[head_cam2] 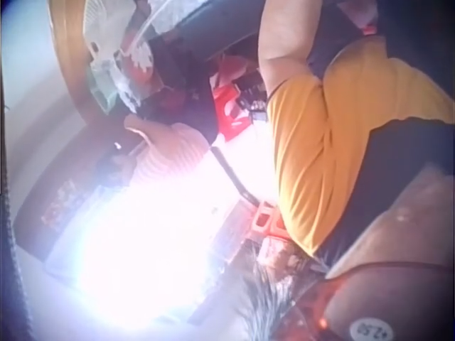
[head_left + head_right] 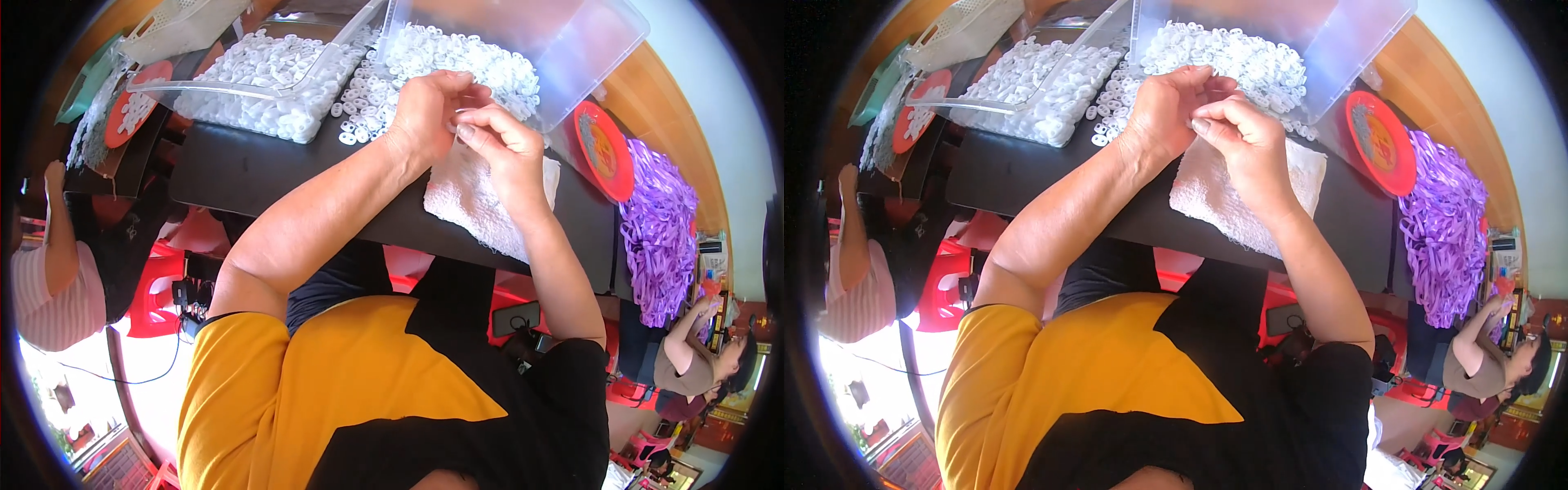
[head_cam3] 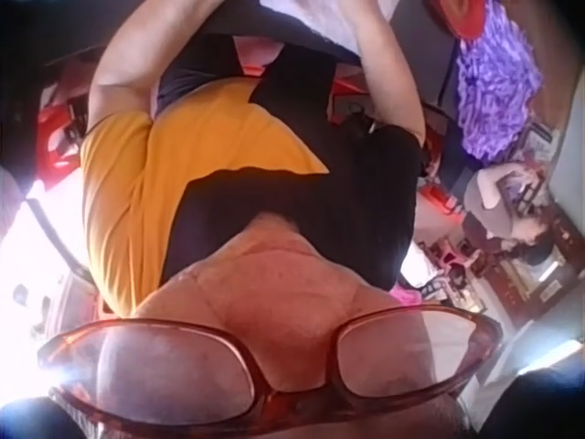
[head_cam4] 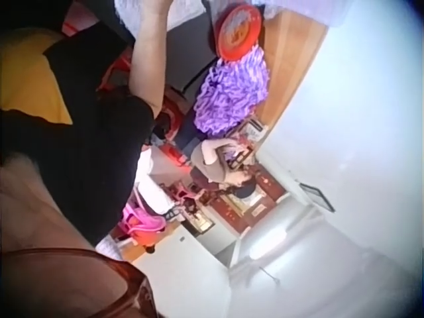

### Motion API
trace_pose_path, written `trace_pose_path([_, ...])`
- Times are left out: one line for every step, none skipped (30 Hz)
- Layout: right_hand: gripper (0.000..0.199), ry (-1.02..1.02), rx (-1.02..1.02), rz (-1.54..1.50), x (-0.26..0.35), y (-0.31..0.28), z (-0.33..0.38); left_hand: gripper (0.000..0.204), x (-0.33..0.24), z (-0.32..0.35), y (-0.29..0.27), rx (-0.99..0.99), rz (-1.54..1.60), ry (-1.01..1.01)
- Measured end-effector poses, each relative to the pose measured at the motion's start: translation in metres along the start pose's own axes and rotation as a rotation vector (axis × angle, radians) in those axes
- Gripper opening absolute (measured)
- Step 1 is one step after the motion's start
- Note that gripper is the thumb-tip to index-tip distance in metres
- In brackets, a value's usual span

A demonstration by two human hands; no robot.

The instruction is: Inspecting and sorting small white plastic hardware components on a workbench.

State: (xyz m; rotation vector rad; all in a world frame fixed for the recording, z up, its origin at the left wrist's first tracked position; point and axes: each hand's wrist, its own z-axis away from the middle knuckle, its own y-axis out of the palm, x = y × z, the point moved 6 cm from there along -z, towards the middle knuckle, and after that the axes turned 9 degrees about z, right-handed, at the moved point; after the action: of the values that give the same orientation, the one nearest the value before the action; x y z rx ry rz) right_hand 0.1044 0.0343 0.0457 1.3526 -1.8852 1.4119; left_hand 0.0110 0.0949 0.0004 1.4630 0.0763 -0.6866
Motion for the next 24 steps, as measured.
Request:
trace_pose_path([0.013,0.106,-0.02,-0.1,-0.004,0.002,0.0,0.016,-0.002,0.002,0.003,0.0,-0.008,0.013])
trace_pose_path([0.012,0.212,-0.041,-0.199,-0.007,0.004,0.001,0.016,-0.004,0.004,0.005,0.001,-0.015,0.026])
trace_pose_path([0.012,0.213,-0.041,-0.2,-0.005,0.005,0.0,0.016,-0.004,0.006,0.006,0.0,-0.015,0.025])
trace_pose_path([0.013,0.291,-0.03,-0.169,-0.006,0.006,0.0,0.016,-0.005,0.007,0.007,0.009,-0.035,0.048])
trace_pose_path([0.013,0.369,-0.02,-0.138,-0.007,0.008,0.0,0.016,-0.007,0.008,0.009,0.019,-0.056,0.07])
trace_pose_path([0.013,0.369,-0.019,-0.138,-0.003,0.008,0.0,0.016,-0.007,0.009,0.01,0.019,-0.055,0.07])
trace_pose_path([0.014,0.396,-0.024,-0.133,-0.001,0.008,0.0,0.014,-0.007,0.01,0.012,0.017,-0.068,0.078])
trace_pose_path([0.015,0.423,-0.028,-0.128,0.0,0.008,0.001,0.013,-0.008,0.011,0.013,0.015,-0.081,0.086])
trace_pose_path([0.015,0.423,-0.027,-0.127,-0.001,0.008,0.001,0.013,-0.007,0.01,0.013,0.014,-0.081,0.086])
trace_pose_path([0.014,0.364,-0.036,-0.156,0.002,0.008,-0.001,0.012,-0.006,0.01,0.012,0.001,-0.073,0.088])
trace_pose_path([0.014,0.304,-0.044,-0.184,0.005,0.008,-0.002,0.012,-0.006,0.01,0.011,-0.013,-0.066,0.09])
trace_pose_path([0.014,0.305,-0.044,-0.184,0.004,0.009,-0.002,0.012,-0.005,0.01,0.01,-0.014,-0.066,0.09])
trace_pose_path([0.013,0.252,-0.061,-0.173,0.005,0.009,-0.002,0.011,-0.004,0.01,0.011,-0.002,-0.053,0.096])
trace_pose_path([0.012,0.199,-0.078,-0.162,0.006,0.009,-0.002,0.011,-0.004,0.01,0.012,0.01,-0.04,0.101])
trace_pose_path([0.012,0.199,-0.081,-0.161,0.005,0.01,-0.001,0.011,-0.003,0.01,0.012,0.013,-0.04,0.099])
trace_pose_path([0.011,0.213,-0.082,-0.163,0.004,0.011,0.0,0.011,-0.003,0.01,0.011,-0.012,-0.042,0.099])
trace_pose_path([0.01,0.228,-0.084,-0.164,0.002,0.011,0.001,0.011,-0.003,0.011,0.011,-0.037,-0.043,0.099])
trace_pose_path([0.01,0.227,-0.088,-0.163,0.001,0.009,0.002,0.011,-0.003,0.011,0.011,-0.034,-0.045,0.097])
trace_pose_path([0.01,0.261,-0.06,-0.224,-0.002,0.011,0.003,0.011,-0.002,0.012,0.01,-0.057,-0.084,0.08])
trace_pose_path([0.011,0.295,-0.034,-0.285,-0.004,0.012,0.004,0.011,0.0,0.013,0.008,-0.079,-0.124,0.062])
trace_pose_path([0.011,0.295,-0.039,-0.286,-0.003,0.008,0.004,0.011,0.001,0.013,0.008,-0.077,-0.127,0.059])
trace_pose_path([0.011,0.339,-0.065,-0.305,-0.004,0.002,0.004,0.011,-0.001,0.013,0.008,-0.073,-0.226,0.126])
trace_pose_path([0.012,0.384,-0.093,-0.325,-0.005,-0.004,0.004,0.011,-0.004,0.013,0.008,-0.069,-0.325,0.194])
trace_pose_path([0.013,0.379,-0.151,-0.263,-0.002,-0.016,0.002,0.012,-0.005,0.013,0.007,-0.072,-0.349,0.219])
